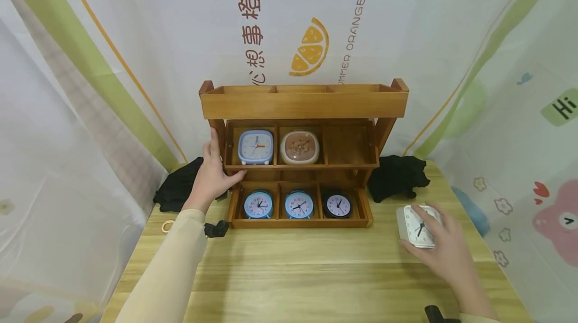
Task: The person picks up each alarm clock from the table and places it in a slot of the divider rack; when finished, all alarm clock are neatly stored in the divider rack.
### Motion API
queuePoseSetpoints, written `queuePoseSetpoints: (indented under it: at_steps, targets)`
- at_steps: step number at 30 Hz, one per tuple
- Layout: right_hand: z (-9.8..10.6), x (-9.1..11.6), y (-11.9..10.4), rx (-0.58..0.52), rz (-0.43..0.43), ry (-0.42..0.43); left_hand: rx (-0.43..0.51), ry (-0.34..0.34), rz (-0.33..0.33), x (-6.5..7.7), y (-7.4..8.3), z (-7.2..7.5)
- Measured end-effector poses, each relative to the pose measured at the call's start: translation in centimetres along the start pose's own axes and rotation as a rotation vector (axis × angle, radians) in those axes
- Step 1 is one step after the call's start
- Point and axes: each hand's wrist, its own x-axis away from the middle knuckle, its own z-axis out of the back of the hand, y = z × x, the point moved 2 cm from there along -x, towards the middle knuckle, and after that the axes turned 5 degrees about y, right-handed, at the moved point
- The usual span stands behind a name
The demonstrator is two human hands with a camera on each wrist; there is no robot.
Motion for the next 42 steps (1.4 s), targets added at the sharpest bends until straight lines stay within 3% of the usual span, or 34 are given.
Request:
queuePoseSetpoints:
  at_steps: [10, 24, 31, 37, 42]
  targets:
    - [-1.1, -9.3, -5.1, -0.066, 0.112, 0.043, 0.002, 0.008, 0.002, 0.1, -0.1, -0.1]
    - [-6.1, -17.3, -8.0, -0.097, 0.143, -0.024, 0.013, 0.030, -0.017, -0.2, -0.2, -0.1]
    - [-8.4, -19.9, -8.1, -0.080, 0.092, -0.072, 0.015, 0.030, -0.013, -0.2, -0.2, -0.5]
    - [-9.3, -20.3, -7.7, -0.065, -0.028, -0.180, 0.012, 0.024, -0.008, -0.2, -0.1, -0.5]
    - [-9.7, -20.3, -7.7, -0.059, -0.029, -0.208, 0.012, 0.018, 0.003, -0.2, -0.1, -0.3]
